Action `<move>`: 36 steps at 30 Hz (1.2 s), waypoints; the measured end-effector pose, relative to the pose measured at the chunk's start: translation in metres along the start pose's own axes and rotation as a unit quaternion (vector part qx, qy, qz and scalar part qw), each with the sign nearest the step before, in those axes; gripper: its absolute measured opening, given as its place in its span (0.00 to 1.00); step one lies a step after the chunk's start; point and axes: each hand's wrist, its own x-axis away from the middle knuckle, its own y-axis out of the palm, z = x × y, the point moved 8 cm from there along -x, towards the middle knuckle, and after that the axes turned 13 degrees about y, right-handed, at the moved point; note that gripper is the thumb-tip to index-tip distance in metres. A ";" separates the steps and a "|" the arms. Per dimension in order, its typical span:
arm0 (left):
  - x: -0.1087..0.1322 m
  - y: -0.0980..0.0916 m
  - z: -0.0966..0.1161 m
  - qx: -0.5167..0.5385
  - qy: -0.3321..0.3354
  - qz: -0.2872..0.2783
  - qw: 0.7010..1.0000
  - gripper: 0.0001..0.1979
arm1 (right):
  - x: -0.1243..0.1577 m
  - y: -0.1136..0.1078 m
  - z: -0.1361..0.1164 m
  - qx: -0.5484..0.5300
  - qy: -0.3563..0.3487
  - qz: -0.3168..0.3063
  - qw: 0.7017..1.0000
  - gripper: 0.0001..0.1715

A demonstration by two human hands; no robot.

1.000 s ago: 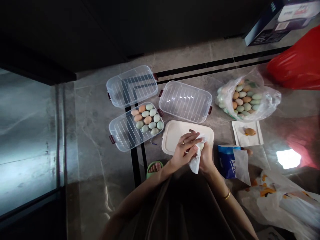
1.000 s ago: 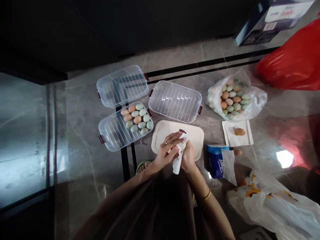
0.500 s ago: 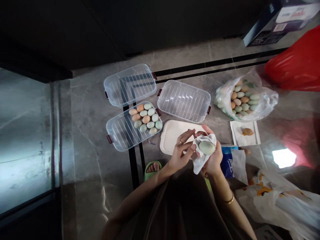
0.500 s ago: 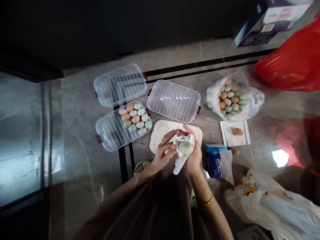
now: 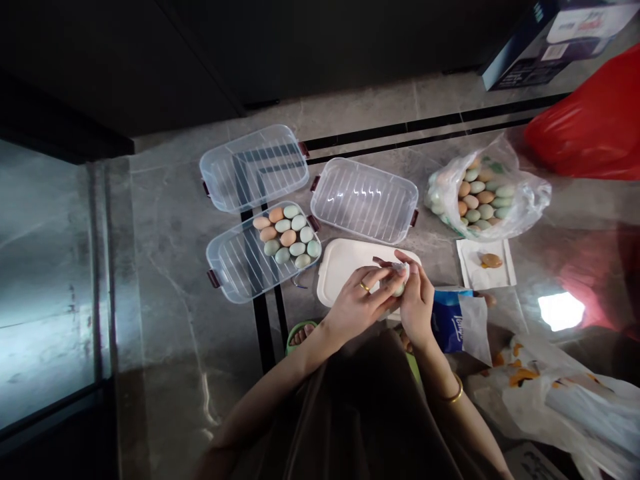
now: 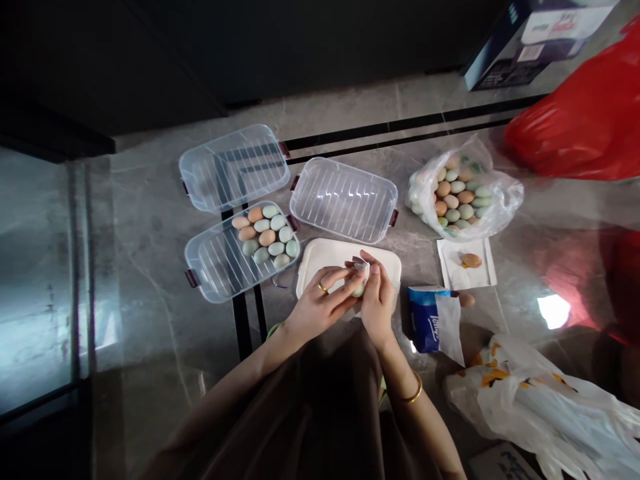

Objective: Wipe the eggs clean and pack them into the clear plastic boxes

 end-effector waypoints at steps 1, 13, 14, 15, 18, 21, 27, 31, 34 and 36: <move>0.001 0.000 -0.001 0.006 -0.004 0.004 1.000 0.23 | -0.001 -0.001 0.000 -0.006 0.010 0.004 1.000 0.21; 0.014 0.008 -0.016 -0.121 -0.061 -0.008 0.991 0.16 | -0.015 0.024 0.050 -0.268 0.268 -0.109 0.919 0.16; 0.013 0.009 -0.014 -0.145 -0.054 -0.022 0.988 0.17 | -0.018 0.017 0.053 -0.251 0.246 -0.070 0.933 0.14; 0.012 0.011 -0.011 -0.160 -0.042 -0.033 0.986 0.18 | -0.019 0.008 0.054 -0.227 0.223 -0.027 0.948 0.12; 0.012 0.018 -0.001 -0.159 -0.006 -0.042 0.986 0.19 | -0.022 -0.008 0.053 -0.160 0.185 0.050 0.968 0.10; 0.017 0.020 0.001 -0.117 -0.012 -0.001 0.993 0.19 | -0.024 0.004 0.053 -0.193 0.229 -0.020 0.954 0.11; 0.027 0.023 -0.015 -0.037 -0.113 0.029 0.993 0.22 | -0.017 0.035 0.051 -0.227 0.296 -0.154 0.915 0.15; 0.024 0.031 -0.017 -0.034 -0.126 -0.049 0.990 0.26 | -0.019 0.010 0.056 -0.085 0.204 -0.050 0.974 0.20; 0.026 0.031 -0.017 0.003 -0.154 -0.037 0.987 0.25 | -0.021 -0.011 0.051 0.084 0.107 0.052 0.989 0.20; 0.032 0.028 -0.022 0.053 -0.200 0.010 0.978 0.22 | -0.024 -0.012 0.055 0.099 0.113 0.055 0.987 0.21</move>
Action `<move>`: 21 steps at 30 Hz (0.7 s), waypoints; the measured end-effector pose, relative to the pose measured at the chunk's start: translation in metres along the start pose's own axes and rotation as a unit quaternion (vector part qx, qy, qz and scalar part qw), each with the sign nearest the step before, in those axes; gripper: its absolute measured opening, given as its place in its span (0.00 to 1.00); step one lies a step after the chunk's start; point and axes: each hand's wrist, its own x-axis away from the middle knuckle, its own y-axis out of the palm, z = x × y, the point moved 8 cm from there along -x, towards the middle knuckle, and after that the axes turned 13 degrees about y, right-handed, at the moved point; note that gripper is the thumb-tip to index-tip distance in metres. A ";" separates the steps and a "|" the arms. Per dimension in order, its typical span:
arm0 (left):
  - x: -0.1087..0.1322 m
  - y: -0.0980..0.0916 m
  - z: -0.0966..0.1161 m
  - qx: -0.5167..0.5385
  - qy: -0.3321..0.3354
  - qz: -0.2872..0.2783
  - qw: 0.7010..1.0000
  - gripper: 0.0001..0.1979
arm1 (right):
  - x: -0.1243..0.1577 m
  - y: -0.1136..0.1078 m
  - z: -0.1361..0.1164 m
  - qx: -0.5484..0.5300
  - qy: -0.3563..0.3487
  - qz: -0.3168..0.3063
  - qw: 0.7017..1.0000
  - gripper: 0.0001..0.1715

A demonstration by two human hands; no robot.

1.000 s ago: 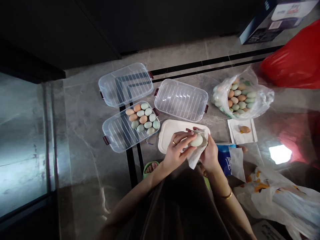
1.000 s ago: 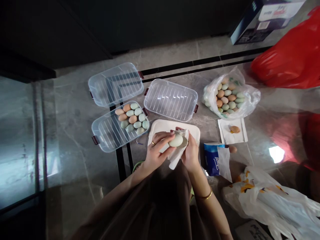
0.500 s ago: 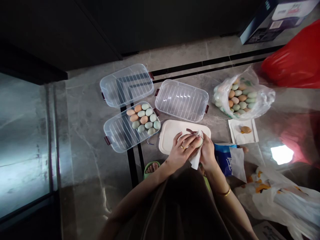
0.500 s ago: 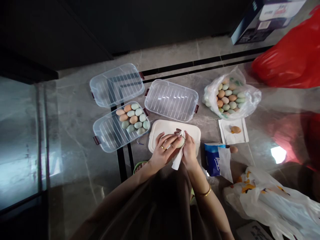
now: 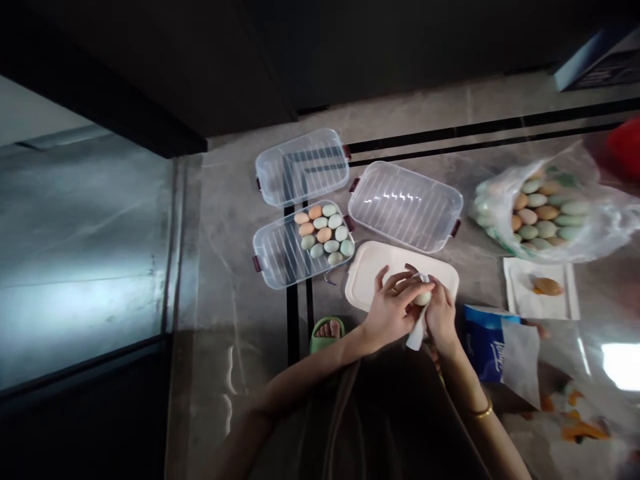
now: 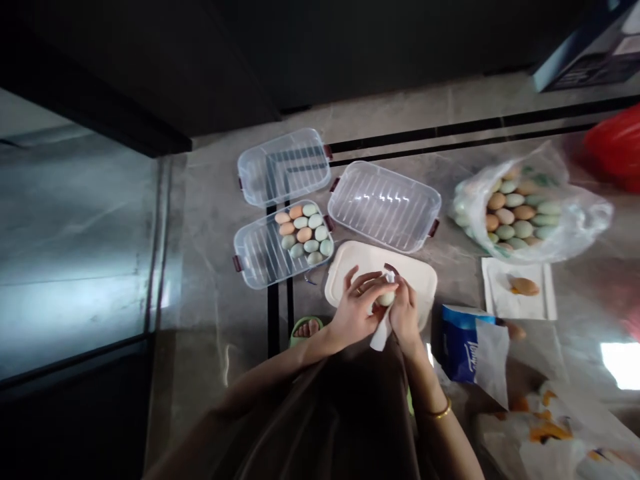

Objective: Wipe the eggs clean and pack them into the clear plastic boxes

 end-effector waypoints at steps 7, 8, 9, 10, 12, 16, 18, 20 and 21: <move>0.041 -0.029 -0.049 0.164 -0.110 0.126 0.972 0.21 | 0.011 0.044 0.013 -0.030 0.069 -0.119 0.990 0.23; 0.051 -0.038 -0.063 0.162 -0.137 0.142 0.967 0.21 | 0.013 0.047 0.019 -0.034 0.092 -0.122 0.988 0.22; 0.062 -0.048 -0.081 0.162 -0.172 0.169 0.957 0.20 | 0.014 0.050 0.025 -0.040 0.109 -0.122 0.986 0.20; 0.074 -0.060 -0.100 0.164 -0.208 0.203 0.943 0.21 | 0.014 0.051 0.030 -0.044 0.119 -0.122 0.984 0.19; 0.100 -0.085 -0.137 0.155 -0.268 0.285 0.907 0.21 | 0.014 0.054 0.036 -0.040 0.118 -0.129 0.984 0.20; 0.136 -0.120 -0.188 0.068 -0.334 0.331 0.880 0.22 | 0.014 0.057 0.042 -0.022 0.120 -0.147 0.982 0.23; 0.145 -0.124 -0.202 0.033 -0.360 0.310 0.879 0.21 | 0.016 0.057 0.042 -0.014 0.124 -0.146 0.981 0.22; 0.148 -0.123 -0.208 0.005 -0.377 0.284 0.882 0.20 | 0.017 0.056 0.040 -0.004 0.120 -0.134 0.984 0.22; 0.148 -0.122 -0.208 -0.012 -0.382 0.266 0.885 0.19 | 0.017 0.054 0.040 -0.001 0.116 -0.126 0.985 0.22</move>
